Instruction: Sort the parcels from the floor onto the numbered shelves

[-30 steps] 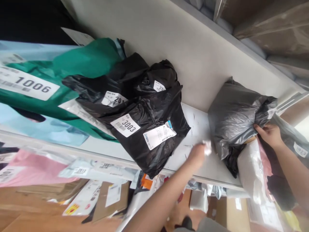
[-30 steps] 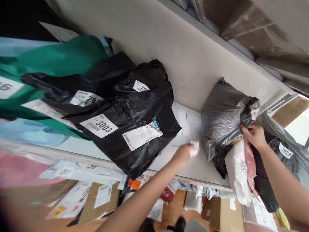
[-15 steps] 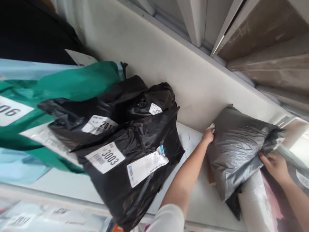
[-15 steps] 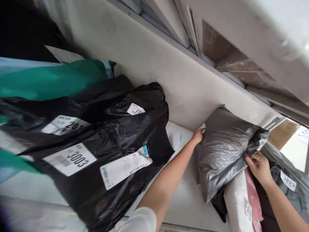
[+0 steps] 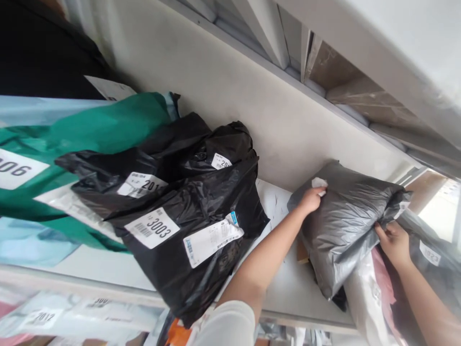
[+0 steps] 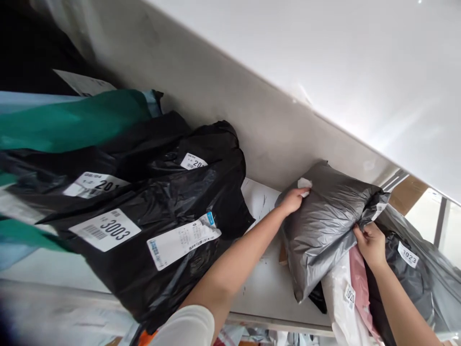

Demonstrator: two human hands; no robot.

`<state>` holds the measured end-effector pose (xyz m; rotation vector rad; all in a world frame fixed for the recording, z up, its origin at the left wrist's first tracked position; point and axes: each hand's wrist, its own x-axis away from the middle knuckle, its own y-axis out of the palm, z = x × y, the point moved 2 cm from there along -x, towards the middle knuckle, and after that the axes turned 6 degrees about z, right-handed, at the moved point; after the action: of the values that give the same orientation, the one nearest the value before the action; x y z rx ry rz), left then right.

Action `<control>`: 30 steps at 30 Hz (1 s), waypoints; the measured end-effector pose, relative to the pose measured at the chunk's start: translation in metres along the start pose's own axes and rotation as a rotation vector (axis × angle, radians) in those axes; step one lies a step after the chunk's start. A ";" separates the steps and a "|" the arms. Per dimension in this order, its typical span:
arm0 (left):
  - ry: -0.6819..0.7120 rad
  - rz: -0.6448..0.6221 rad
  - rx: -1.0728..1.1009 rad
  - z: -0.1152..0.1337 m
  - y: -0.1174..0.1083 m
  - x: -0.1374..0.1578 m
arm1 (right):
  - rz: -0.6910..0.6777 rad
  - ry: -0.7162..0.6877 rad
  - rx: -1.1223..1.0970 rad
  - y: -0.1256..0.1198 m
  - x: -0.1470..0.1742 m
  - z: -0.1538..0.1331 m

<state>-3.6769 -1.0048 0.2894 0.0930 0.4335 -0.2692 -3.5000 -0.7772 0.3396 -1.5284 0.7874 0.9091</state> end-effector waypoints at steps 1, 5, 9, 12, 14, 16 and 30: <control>0.028 -0.035 0.008 0.005 0.009 0.015 | 0.020 -0.004 0.013 0.002 0.001 0.001; 0.330 -0.222 0.051 0.010 0.038 0.134 | 0.069 0.013 0.040 0.009 0.004 0.008; 0.331 -0.220 0.181 -0.007 0.009 0.176 | 0.065 0.025 0.039 0.013 0.002 0.012; 0.038 0.257 0.118 -0.027 -0.042 0.106 | 0.063 0.044 0.033 0.014 -0.003 0.014; -0.202 0.401 0.100 -0.042 -0.062 0.056 | 0.073 0.060 0.039 0.014 -0.005 0.017; -0.291 0.379 0.119 -0.052 -0.060 0.031 | 0.079 0.068 0.039 0.016 -0.007 0.019; -0.117 0.206 0.360 -0.034 0.050 0.282 | 0.000 0.087 0.103 0.026 -0.046 0.008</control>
<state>-3.4311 -1.0185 0.1399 0.4691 0.2529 -0.1461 -3.5452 -0.7733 0.3669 -1.4846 0.8837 0.7947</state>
